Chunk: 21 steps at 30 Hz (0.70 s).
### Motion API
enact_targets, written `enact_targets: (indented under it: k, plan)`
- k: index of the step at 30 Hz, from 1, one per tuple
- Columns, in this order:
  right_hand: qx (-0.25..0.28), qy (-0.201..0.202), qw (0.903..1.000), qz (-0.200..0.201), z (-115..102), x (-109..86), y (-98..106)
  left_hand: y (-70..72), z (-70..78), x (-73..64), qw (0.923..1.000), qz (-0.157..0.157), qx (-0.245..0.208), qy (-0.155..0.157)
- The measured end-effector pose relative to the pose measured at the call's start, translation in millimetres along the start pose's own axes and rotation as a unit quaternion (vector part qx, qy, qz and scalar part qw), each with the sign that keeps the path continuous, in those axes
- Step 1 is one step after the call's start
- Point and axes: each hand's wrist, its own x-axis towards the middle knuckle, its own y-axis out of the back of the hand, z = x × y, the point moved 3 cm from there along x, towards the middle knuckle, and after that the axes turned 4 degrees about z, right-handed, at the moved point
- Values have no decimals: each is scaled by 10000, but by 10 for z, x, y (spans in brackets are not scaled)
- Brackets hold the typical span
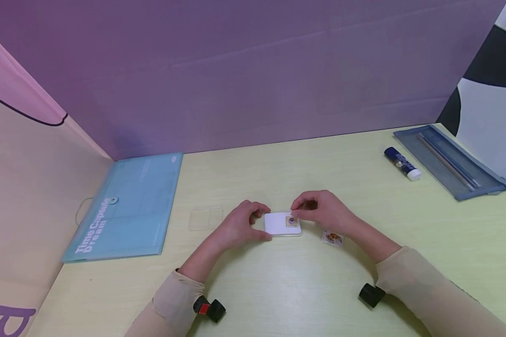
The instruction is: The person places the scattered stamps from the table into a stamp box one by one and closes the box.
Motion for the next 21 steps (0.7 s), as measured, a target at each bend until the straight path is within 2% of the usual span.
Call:
enact_targets:
  k: [21]
  plan:
    - [-323, -5, 9991, 265, 78, -169, 136, 10, 35, -24, 10000, -19, -70, 28]
